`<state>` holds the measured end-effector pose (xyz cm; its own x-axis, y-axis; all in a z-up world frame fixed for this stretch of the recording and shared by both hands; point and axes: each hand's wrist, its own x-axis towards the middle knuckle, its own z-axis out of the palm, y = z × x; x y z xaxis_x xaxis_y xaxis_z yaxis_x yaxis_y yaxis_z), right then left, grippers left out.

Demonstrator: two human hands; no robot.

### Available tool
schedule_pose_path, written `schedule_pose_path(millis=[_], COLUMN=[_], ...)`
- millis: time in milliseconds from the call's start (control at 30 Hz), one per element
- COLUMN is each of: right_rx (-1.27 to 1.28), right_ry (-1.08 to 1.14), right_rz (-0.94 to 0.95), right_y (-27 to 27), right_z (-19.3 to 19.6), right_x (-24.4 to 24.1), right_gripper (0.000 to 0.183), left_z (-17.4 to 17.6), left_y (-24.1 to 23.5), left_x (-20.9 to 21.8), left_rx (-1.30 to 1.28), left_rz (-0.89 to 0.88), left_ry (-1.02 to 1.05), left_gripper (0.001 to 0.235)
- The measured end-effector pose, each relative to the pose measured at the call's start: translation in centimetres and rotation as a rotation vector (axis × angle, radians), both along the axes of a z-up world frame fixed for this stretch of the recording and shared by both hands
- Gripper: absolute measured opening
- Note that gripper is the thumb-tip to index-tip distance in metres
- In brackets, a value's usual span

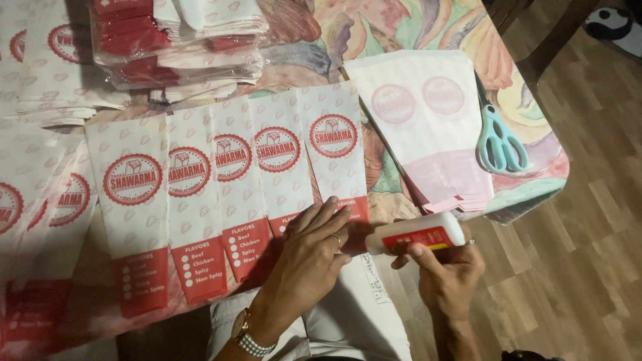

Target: Manually assembling paper bags by aligning templates, applying glue to the side flaps, and folding them to bond.

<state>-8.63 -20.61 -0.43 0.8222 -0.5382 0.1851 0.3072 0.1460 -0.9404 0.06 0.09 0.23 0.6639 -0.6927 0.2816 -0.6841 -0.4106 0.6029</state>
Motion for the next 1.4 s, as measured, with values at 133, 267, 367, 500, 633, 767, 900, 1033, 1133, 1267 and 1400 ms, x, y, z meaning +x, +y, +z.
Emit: schedule_pose_path(millis=[133, 267, 367, 500, 633, 767, 900, 1033, 1133, 1267, 1400], right_rx=[-0.099, -0.14, -0.115, -0.122, -0.318, -0.223, -0.202, -0.125, -0.235, -0.107, 0.17], right_ry=[0.089, 0.128, 0.06, 0.104, 0.186, 0.135, 0.181, 0.1, 0.119, 0.066, 0.208], right_rz=[0.012, -0.062, -0.08, -0.024, 0.03, -0.014, -0.182, -0.042, 0.068, -0.022, -0.315], right_y=[0.3, -0.9, -1.4, 0.6, 2.2, 0.7, 0.0, 1.0, 2.4, -0.1, -3.0], right_z=[0.7, 0.1, -0.8, 0.7, 2.6, 1.3, 1.0, 1.1, 2.0, -0.2, -1.1], right_x=[-0.2, -1.0, -1.4, -0.9, -0.5, -1.2, -1.8, -1.5, -1.1, -1.8, -3.3], right_gripper=[0.041, 0.042, 0.042, 0.049, 0.039, 0.044, 0.042, 0.044, 0.038, 0.039, 0.007], left_z=[0.0, 0.2, 0.1, -0.2, -0.2, -0.4, -0.3, -0.3, 0.0, 0.3, 0.0], left_y=[0.0, 0.1, 0.1, 0.1, 0.2, 0.1, 0.2, 0.2, 0.3, 0.4, 0.2], left_x=[-0.1, -0.1, 0.0, 0.0, 0.0, 0.0, 0.1, 0.1, 0.1, 0.4, 0.5], left_rx=[0.021, -0.009, -0.018, -0.022, -0.023, -0.047, -0.015, -0.017, -0.053, -0.037, 0.032], left_rz=[0.001, 0.011, 0.018, 0.015, 0.015, 0.028, 0.034, 0.026, 0.026, 0.025, 0.012], left_ry=[0.029, 0.003, -0.01, -0.007, -0.009, -0.004, 0.0, 0.033, 0.004, 0.009, 0.017], left_gripper=[0.045, 0.056, 0.056, 0.053, 0.053, 0.056, 0.055, 0.055, 0.063, 0.055, 0.06])
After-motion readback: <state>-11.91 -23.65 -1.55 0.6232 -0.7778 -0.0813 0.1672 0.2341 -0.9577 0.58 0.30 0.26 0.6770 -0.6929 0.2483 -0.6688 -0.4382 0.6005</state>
